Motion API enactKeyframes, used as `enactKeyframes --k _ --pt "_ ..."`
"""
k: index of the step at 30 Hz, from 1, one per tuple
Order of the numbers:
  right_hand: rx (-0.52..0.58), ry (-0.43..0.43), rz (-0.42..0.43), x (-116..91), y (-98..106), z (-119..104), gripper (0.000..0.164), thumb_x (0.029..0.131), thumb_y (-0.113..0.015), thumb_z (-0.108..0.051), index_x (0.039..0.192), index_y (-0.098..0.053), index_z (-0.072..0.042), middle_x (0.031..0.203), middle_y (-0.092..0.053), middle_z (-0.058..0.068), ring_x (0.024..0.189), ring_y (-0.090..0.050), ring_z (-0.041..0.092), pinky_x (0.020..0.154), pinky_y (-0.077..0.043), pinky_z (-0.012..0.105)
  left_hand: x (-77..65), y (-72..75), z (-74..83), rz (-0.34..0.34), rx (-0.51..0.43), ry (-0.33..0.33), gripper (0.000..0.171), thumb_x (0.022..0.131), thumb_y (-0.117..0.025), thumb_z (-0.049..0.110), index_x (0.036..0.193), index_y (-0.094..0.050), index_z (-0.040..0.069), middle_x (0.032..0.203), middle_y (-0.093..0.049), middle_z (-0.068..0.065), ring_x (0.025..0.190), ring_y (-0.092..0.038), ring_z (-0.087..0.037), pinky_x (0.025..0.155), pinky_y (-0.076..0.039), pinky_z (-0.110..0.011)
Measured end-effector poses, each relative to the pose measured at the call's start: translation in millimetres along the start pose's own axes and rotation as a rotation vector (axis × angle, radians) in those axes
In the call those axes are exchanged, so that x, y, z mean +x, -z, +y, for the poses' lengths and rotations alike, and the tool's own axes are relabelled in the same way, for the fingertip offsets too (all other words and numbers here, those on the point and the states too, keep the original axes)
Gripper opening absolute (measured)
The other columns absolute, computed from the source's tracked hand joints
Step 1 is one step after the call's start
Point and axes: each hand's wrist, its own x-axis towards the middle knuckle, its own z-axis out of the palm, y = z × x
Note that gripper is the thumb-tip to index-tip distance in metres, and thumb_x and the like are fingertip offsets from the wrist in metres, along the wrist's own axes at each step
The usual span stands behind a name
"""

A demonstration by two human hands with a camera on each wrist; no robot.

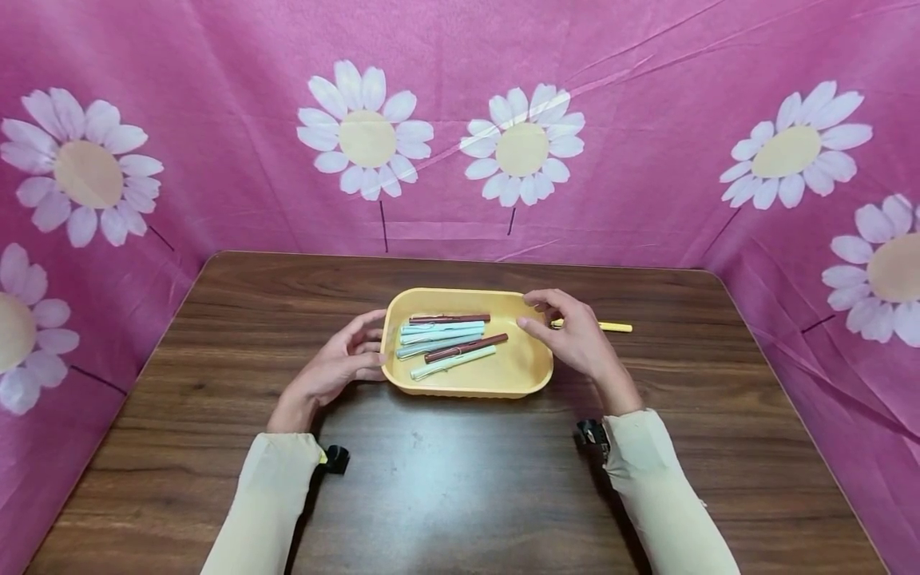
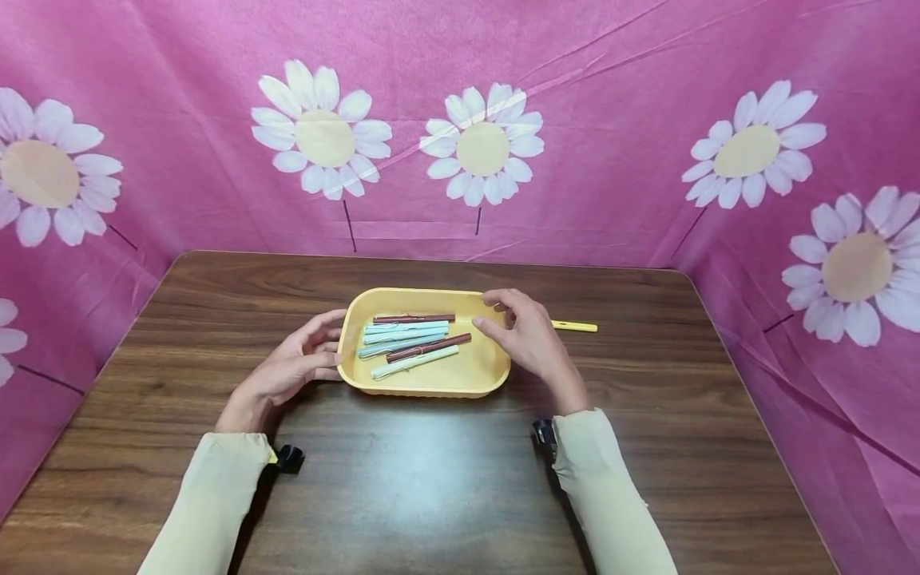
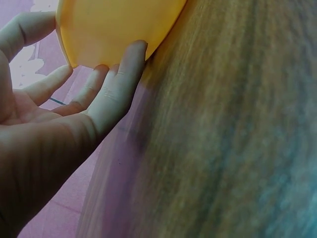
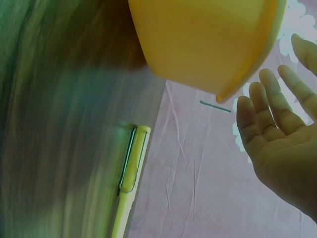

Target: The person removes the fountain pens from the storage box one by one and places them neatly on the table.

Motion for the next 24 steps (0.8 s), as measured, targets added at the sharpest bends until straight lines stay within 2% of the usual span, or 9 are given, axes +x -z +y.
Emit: enactKeyframes --k 5,12,20,24 --pt "0.005 0.008 -0.015 0.3 -6.8 -2.8 0.034 0.090 -0.078 -0.018 0.120 -0.069 -0.004 0.118 -0.069 0.017 0.103 -0.063 0.038 0.087 -0.053 0.049 0.2 -0.4 -0.3 0.001 0.005 0.007 0.079 0.090 -0.060 -0.009 0.159 -0.023 0.006 0.147 -0.033 -0.035 0.121 -0.053 -0.037 0.087 -0.060 -0.045" --pt "-0.001 0.045 -0.047 2.3 -18.8 -6.1 0.038 0.089 -0.080 -0.019 0.120 -0.069 -0.002 0.117 -0.069 0.015 0.107 -0.063 0.033 0.092 -0.054 0.047 0.5 -0.5 -2.0 -0.001 0.008 0.008 0.079 0.090 -0.060 -0.008 0.159 -0.023 0.006 0.148 -0.033 -0.035 0.121 -0.053 -0.036 0.087 -0.060 -0.045" --pt "0.064 0.096 -0.094 7.6 -34.0 -10.3 0.038 0.085 -0.083 -0.020 0.116 -0.070 -0.002 0.115 -0.070 0.016 0.105 -0.062 0.037 0.087 -0.055 0.049 0.9 -1.1 -2.2 -0.005 0.001 -0.001 0.079 0.090 -0.059 -0.009 0.159 -0.023 0.006 0.148 -0.033 -0.035 0.120 -0.055 -0.034 0.087 -0.060 -0.044" --pt "0.060 0.114 -0.138 10.3 -44.1 -11.3 0.040 0.086 -0.083 -0.022 0.117 -0.071 -0.001 0.114 -0.070 0.016 0.104 -0.062 0.036 0.085 -0.057 0.049 -0.1 -0.5 -0.9 -0.003 0.003 -0.001 0.079 0.090 -0.058 -0.010 0.159 -0.023 0.006 0.147 -0.033 -0.035 0.119 -0.055 -0.034 0.086 -0.060 -0.043"
